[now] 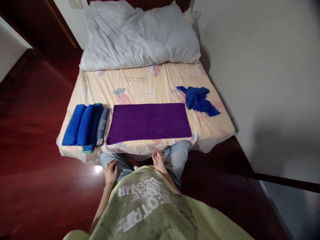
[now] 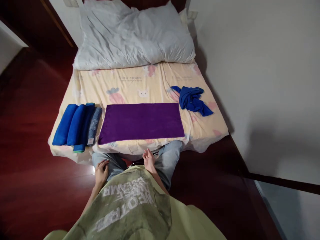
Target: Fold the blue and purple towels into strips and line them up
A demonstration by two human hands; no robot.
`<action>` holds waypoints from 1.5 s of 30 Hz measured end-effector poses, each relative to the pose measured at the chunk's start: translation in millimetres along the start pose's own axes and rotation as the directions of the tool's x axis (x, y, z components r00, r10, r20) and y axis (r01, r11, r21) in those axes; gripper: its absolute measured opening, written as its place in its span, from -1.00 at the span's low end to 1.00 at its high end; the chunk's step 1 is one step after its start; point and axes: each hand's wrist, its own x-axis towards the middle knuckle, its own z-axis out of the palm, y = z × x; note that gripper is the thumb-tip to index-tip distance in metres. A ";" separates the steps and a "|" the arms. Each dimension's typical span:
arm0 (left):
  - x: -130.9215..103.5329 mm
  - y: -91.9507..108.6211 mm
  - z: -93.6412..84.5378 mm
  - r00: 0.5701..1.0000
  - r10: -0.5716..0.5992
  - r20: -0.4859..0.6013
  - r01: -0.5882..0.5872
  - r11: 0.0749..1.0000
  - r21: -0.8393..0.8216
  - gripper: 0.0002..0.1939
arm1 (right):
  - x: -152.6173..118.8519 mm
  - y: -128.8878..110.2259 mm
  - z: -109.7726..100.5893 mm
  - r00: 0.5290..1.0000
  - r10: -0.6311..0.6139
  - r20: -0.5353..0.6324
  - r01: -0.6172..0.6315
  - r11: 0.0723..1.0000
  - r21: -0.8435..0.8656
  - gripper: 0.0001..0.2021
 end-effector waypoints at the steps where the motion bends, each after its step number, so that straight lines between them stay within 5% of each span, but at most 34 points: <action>1: 5.1 1.7 -0.7 1.000 -0.003 0.009 0.003 1.000 0.008 -0.64 | 1.2 -2.0 6.9 0.999 0.032 0.018 -0.033 0.998 0.053 -0.86; 7: 13.0 9.4 -0.9 0.999 -0.028 0.017 0.027 0.999 0.044 -0.64 | 23.6 -32.4 35.1 0.995 0.071 0.063 -0.084 0.971 0.225 -0.94; 14: 11.3 9.4 -0.1 1.000 -0.027 0.014 0.027 0.999 0.042 -0.64 | 27.4 -29.0 54.9 0.986 0.133 0.106 -0.167 0.868 0.468 -0.93; 23: 14.0 16.8 -3.5 0.997 -0.031 0.065 0.021 0.989 0.148 -0.62 | 31.6 -25.3 80.3 0.988 0.150 -0.039 -0.113 0.869 0.482 -0.91; 30: 15.4 22.3 -5.2 0.996 -0.041 0.079 0.024 0.978 0.209 -0.60 | 41.8 -29.3 94.5 0.992 0.123 0.040 -0.127 0.867 0.483 -0.89; 36: 17.4 29.3 -10.1 0.987 -0.078 0.143 0.035 0.959 0.283 -0.60 | 45.9 -27.1 95.6 0.976 0.217 -0.005 -0.179 0.821 0.542 -0.94; 39: 38.3 47.3 -14.5 0.935 -0.045 0.353 -0.025 0.981 0.191 -0.58 | 44.6 -22.7 91.5 0.976 0.216 0.016 -0.188 0.810 0.556 -0.95; 41: 67.6 70.1 -17.8 0.835 0.052 0.548 -0.106 0.992 0.068 -0.57 | 44.3 -21.3 88.4 0.977 0.205 0.053 -0.199 0.802 0.563 -0.94; 45: 167.4 143.6 -19.6 0.676 0.270 0.686 -0.353 0.935 -0.021 -0.58 | 44.9 -22.4 85.1 0.975 0.211 0.064 -0.210 0.801 0.560 -0.91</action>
